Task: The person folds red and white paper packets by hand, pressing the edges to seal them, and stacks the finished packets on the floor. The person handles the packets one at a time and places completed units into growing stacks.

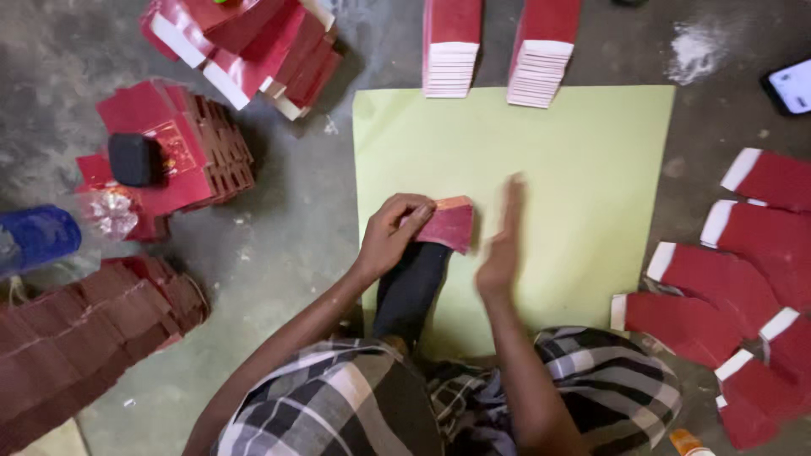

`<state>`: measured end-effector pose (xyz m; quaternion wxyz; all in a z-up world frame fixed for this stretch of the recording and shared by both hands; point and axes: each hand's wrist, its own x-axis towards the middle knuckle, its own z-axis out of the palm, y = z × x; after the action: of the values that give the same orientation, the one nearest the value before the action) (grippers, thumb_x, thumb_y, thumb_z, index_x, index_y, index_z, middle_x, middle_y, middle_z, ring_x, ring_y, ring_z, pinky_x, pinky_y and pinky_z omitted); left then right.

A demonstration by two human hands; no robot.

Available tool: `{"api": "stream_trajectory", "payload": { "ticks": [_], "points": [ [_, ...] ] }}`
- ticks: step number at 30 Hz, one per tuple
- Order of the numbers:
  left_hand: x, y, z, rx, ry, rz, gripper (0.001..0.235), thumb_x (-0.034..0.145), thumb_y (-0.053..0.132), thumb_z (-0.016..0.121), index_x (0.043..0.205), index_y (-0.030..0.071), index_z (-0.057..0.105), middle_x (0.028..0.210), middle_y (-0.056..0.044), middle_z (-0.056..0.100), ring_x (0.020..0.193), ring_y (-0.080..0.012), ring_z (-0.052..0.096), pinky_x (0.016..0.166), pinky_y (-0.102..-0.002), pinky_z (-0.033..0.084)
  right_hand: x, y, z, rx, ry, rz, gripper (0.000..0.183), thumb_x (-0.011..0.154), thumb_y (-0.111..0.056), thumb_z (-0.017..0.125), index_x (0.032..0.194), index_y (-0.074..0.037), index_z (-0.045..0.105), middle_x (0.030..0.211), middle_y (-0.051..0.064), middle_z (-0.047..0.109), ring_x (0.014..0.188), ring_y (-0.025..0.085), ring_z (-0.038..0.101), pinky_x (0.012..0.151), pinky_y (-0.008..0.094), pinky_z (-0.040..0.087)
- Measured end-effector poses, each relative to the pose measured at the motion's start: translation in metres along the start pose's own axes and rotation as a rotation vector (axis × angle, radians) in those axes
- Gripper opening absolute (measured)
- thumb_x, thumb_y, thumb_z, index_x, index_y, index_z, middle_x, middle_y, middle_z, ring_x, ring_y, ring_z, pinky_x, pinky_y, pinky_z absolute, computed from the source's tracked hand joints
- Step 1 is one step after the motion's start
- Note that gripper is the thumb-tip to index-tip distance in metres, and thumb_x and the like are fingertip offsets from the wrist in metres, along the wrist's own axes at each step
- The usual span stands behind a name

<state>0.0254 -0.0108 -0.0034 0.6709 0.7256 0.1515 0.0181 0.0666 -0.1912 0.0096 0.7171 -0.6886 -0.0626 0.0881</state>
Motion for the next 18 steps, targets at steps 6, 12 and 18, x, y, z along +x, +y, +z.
{"api": "stream_trajectory", "payload": {
  "ticks": [6, 12, 18],
  "points": [
    [-0.011, -0.003, 0.015, -0.018, 0.001, -0.004, 0.026, 0.108, 0.024, 0.059, 0.108, 0.0, 0.068, 0.107, -0.009, 0.062, 0.103, -0.0179, 0.063, 0.093, -0.03, 0.05, 0.004, 0.057, -0.001, 0.28, -0.119, 0.129, 0.054, 0.115, -0.047, 0.035, 0.135, -0.001, 0.056, 0.121, 0.012, 0.062, 0.116, 0.022, 0.06, 0.109, 0.04, 0.047],
    [-0.042, -0.016, 0.012, -0.072, -0.042, -0.167, 0.027, 0.11, 0.026, 0.056, 0.113, 0.001, 0.067, 0.109, -0.008, 0.058, 0.097, -0.0173, 0.057, 0.087, -0.031, 0.048, -0.026, 0.067, -0.005, 0.213, -0.109, 0.225, 0.073, 0.109, -0.07, 0.024, 0.119, -0.003, 0.052, 0.112, 0.009, 0.057, 0.11, 0.019, 0.055, 0.107, 0.036, 0.043],
    [-0.031, -0.012, 0.006, -0.014, -0.138, -0.005, 0.029, 0.1, 0.021, 0.071, 0.121, 0.004, 0.061, 0.119, -0.009, 0.059, 0.112, -0.0208, 0.061, 0.099, -0.033, 0.051, -0.012, 0.053, -0.003, 0.199, -0.141, 0.217, 0.082, 0.105, -0.078, 0.02, 0.117, -0.003, 0.051, 0.108, 0.009, 0.057, 0.106, 0.02, 0.056, 0.104, 0.036, 0.044]
  ]
}}
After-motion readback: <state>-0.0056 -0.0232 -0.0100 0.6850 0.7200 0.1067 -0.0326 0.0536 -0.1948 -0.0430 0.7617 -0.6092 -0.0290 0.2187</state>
